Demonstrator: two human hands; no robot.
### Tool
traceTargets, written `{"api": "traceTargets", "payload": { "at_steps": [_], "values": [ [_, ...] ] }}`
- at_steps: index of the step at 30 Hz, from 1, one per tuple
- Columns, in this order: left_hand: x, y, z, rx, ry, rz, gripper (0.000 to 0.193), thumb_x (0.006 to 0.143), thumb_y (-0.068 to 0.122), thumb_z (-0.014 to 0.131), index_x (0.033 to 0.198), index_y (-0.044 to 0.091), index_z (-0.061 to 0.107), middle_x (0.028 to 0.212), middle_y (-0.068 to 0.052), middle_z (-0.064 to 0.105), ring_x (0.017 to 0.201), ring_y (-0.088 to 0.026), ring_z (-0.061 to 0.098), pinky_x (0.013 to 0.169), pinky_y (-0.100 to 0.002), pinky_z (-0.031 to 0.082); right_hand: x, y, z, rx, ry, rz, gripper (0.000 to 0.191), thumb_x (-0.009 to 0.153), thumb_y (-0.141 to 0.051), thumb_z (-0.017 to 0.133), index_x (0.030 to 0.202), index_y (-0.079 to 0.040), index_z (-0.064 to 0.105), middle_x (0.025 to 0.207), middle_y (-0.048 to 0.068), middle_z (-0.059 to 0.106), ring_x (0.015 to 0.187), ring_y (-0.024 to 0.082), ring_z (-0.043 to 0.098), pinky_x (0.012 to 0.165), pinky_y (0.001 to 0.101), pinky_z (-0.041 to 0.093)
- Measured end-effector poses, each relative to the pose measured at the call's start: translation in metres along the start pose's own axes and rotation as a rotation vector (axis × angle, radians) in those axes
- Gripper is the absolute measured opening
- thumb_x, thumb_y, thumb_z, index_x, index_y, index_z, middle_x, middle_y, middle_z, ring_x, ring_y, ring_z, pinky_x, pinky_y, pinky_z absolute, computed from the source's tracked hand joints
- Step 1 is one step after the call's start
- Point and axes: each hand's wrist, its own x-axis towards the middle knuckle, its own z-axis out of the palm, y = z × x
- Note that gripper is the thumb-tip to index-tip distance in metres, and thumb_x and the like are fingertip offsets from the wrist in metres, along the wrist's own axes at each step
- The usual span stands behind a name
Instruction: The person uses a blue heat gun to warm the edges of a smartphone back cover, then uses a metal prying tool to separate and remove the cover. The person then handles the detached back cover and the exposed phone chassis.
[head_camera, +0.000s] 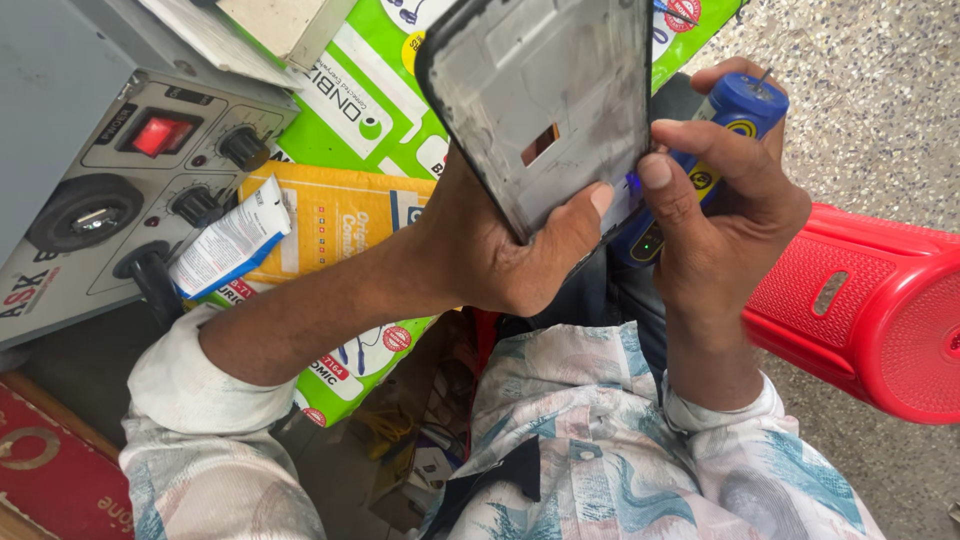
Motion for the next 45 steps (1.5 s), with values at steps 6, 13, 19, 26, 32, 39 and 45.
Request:
{"api": "traceTargets", "payload": {
  "at_steps": [6,13,19,26,32,39,45],
  "values": [
    [0.002,0.002,0.001,0.038,0.036,0.037,0.022,0.097,0.005,0.063,0.117,-0.002,0.060,0.105,-0.013,0.066,0.095,-0.027,0.069,0.082,-0.034,0.056,-0.001,0.006,0.003,-0.025,0.025,-0.028,0.012,0.103,-0.007,0.082,0.113,-0.009,0.075,0.139,0.012,0.057,0.117,0.015,0.053,0.104,0.0258,0.040],
    [0.001,0.002,-0.003,0.082,0.040,0.097,0.019,0.096,0.001,0.061,0.115,-0.002,0.061,0.102,-0.012,0.066,0.091,-0.025,0.070,0.078,-0.033,0.056,-0.005,0.002,0.018,-0.027,0.092,-0.006,0.017,0.095,-0.008,0.080,0.111,-0.010,0.075,0.138,0.014,0.054,0.115,0.017,0.055,0.098,0.0277,0.042],
    [-0.005,-0.001,0.001,-0.133,0.093,0.015,0.029,0.099,0.004,0.060,0.125,-0.005,0.050,0.117,-0.012,0.061,0.103,-0.020,0.066,0.088,-0.028,0.056,-0.004,0.003,0.011,0.131,0.007,0.003,0.015,0.100,-0.008,0.079,0.115,-0.010,0.074,0.138,0.014,0.057,0.125,0.017,0.053,0.112,0.0285,0.039],
    [-0.009,-0.002,0.002,-0.110,0.035,-0.053,0.027,0.098,0.001,0.060,0.124,-0.006,0.056,0.113,-0.015,0.066,0.103,-0.020,0.070,0.089,-0.029,0.058,-0.005,0.008,0.007,0.143,0.018,-0.022,0.015,0.100,-0.011,0.081,0.112,-0.010,0.073,0.135,0.016,0.059,0.125,0.017,0.052,0.110,0.0294,0.039],
    [-0.010,-0.002,0.004,-0.198,-0.010,-0.054,0.033,0.105,0.001,0.056,0.136,-0.007,0.051,0.135,-0.016,0.060,0.125,-0.019,0.062,0.106,-0.027,0.050,-0.006,0.010,0.004,0.146,0.018,-0.006,0.015,0.099,-0.014,0.082,0.111,-0.009,0.073,0.138,0.015,0.058,0.125,0.016,0.053,0.112,0.0297,0.039],
    [-0.014,-0.003,0.005,-0.261,0.014,-0.123,0.037,0.103,0.001,0.055,0.138,-0.008,0.049,0.134,-0.015,0.060,0.121,-0.019,0.060,0.106,-0.027,0.050,-0.004,0.014,0.006,0.198,0.010,0.031,0.017,0.098,-0.020,0.082,0.106,-0.007,0.074,0.137,0.014,0.059,0.121,0.016,0.054,0.112,0.0304,0.039],
    [-0.014,0.003,0.002,-0.285,0.009,-0.147,0.036,0.103,0.005,0.058,0.137,-0.006,0.050,0.132,-0.014,0.059,0.119,-0.019,0.059,0.106,-0.027,0.048,-0.007,0.013,0.010,0.195,0.012,0.032,0.018,0.098,-0.020,0.082,0.109,-0.008,0.073,0.136,0.015,0.059,0.119,0.016,0.054,0.110,0.0304,0.039]
  ]
}}
